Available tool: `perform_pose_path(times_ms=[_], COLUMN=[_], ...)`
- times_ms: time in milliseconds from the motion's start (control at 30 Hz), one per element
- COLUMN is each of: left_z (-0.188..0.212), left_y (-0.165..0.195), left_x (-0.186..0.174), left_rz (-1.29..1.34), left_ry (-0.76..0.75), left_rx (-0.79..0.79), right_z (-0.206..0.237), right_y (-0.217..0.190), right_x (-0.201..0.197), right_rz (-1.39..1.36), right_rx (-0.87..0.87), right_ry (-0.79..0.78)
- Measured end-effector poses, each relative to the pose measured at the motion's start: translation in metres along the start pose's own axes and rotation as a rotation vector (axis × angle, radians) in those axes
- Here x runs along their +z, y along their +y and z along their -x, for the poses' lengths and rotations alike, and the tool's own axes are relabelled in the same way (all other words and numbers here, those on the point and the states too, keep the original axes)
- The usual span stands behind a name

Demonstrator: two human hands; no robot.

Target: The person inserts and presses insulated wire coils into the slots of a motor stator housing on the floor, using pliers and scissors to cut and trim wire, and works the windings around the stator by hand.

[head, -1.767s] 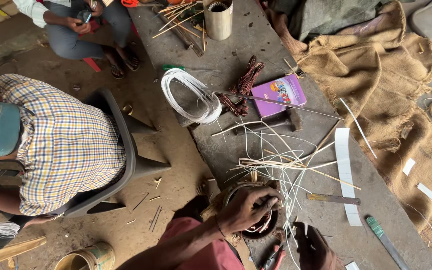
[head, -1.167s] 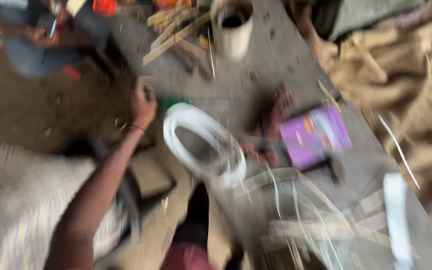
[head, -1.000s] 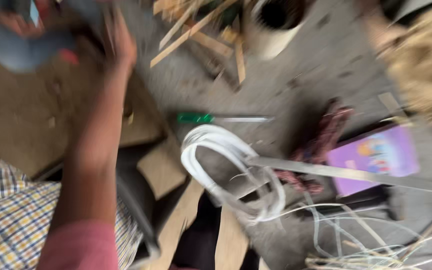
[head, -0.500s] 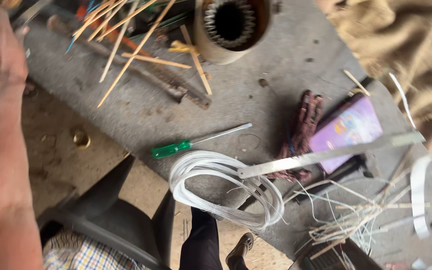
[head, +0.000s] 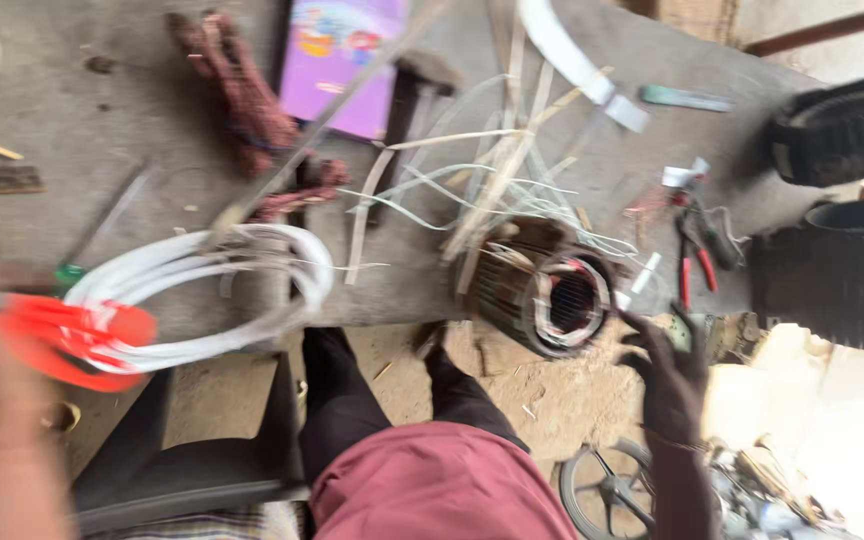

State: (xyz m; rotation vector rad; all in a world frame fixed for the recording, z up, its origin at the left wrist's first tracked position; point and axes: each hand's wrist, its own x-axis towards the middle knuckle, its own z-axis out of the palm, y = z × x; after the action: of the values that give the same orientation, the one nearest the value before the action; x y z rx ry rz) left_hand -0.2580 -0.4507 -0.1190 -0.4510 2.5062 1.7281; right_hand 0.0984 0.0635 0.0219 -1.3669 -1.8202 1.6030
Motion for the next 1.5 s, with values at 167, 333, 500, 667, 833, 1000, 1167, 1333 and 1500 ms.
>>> perform_pose_path(times_ms=[167,333,500,667,833,1000,1167,1333,1500], left_z=[0.237,0.412,0.487,0.539,0.55,0.521,0.473,0.443,0.442], left_y=[0.082,0.122,0.138,0.133,0.123,0.098,0.084,0.082,0.079], left_x=[0.189,0.289,0.334,0.357,0.354,0.353,0.347,0.357,0.4], left_rz=[0.71,0.05,0.361,0.185,0.152,0.245,0.381,0.114,0.051], left_ry=[-1.119,-0.902,-1.148,-1.225,-1.375,-1.299,-0.87,-0.589,-0.537], left_rx=[0.025,0.745,0.065,0.002,0.016,-0.013,-0.25,0.11,0.409], right_z=[-0.015,-0.032,-0.054,-0.084,-0.126,-0.152,-0.169,-0.176,-0.176], right_y=[0.043,0.073,0.108,0.145,0.117,0.036,0.037,0.09,0.096], right_x=[-0.034,-0.082,-0.126,-0.191,-0.255,-0.299,-0.287,-0.226,-0.192], right_rz=[-0.417,-0.59,-0.597,-0.715,-0.806,-0.657,-0.553,-0.391,-0.332], right_rx=[0.148,0.225,0.195,0.184,0.064,-0.199,-0.276,-0.092,-0.087], right_ry=[-0.168,-0.229,-0.305,-0.212,-0.091,0.065,0.05,-0.081,-0.224])
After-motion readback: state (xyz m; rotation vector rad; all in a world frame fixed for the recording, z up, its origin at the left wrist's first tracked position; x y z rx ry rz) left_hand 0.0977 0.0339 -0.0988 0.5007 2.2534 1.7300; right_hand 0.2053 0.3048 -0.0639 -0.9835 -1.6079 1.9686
